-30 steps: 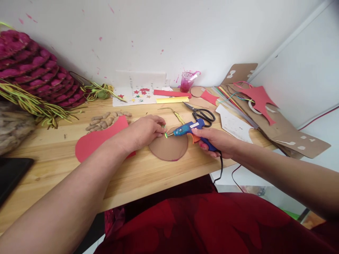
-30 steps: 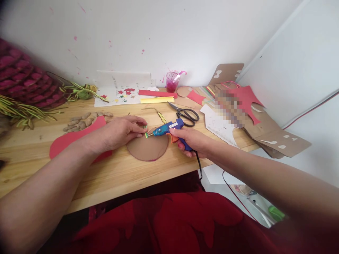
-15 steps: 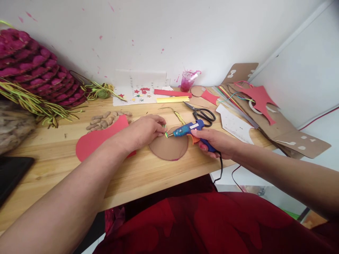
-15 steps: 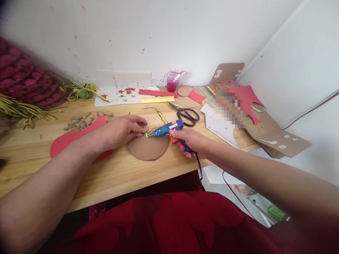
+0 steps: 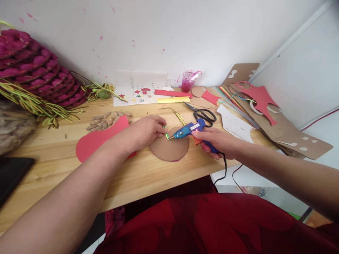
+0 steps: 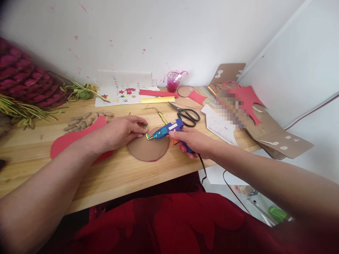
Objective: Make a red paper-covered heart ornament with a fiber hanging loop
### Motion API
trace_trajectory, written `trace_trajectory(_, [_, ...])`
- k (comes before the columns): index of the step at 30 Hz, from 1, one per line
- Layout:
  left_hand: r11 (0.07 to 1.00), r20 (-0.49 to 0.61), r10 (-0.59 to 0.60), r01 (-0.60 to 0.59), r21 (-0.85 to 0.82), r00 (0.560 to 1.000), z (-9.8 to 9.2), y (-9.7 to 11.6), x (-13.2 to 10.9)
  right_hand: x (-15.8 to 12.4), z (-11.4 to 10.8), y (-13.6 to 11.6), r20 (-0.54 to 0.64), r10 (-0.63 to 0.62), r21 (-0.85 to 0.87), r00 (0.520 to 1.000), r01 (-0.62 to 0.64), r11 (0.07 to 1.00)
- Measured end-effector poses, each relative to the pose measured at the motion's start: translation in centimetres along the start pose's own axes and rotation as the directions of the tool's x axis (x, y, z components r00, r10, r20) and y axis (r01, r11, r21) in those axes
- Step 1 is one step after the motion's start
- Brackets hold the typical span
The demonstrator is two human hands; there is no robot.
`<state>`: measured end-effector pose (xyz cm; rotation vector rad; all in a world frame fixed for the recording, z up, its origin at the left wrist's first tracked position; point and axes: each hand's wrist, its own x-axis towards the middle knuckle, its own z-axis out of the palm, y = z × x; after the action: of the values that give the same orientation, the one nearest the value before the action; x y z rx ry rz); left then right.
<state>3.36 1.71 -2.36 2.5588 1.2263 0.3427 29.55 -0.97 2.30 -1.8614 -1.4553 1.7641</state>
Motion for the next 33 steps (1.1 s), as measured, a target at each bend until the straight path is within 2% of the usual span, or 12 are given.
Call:
trace_trajectory(7, [1.0, -0.017, -0.004, 0.004, 0.001, 1.0, 0.0, 0.2, 0.0, -0.1, 0.5, -1.2, -0.062, -0.087, -0.053, 0.994, 0.084, 0.995])
trace_trajectory(15, [1.0, -0.008, -0.02, 0.02, 0.002, 1.0, 0.2, 0.2, 0.0, -0.2, 0.3, -1.4, -0.067, -0.078, -0.133, 0.995, 0.069, 0.989])
trace_trajectory(20, [1.0, -0.005, -0.022, 0.022, 0.006, 1.0, 0.1, 0.2, 0.1, -0.5, -0.1, -1.0, -0.024, -0.063, -0.089, 0.998, 0.061, 0.994])
trace_trajectory(28, [1.0, -0.025, -0.009, 0.009, 0.006, 1.0, 0.1, 0.0, 0.0, 1.5, 0.3, -0.6, -0.027, -0.019, 0.042, 0.999, 0.02, 0.999])
trace_trajectory(33, [1.0, -0.018, -0.021, 0.021, 0.013, 1.0, 0.0, 0.1, -0.1, 1.3, 0.2, -0.6, -0.014, 0.009, 0.085, 1.0, -0.008, 0.996])
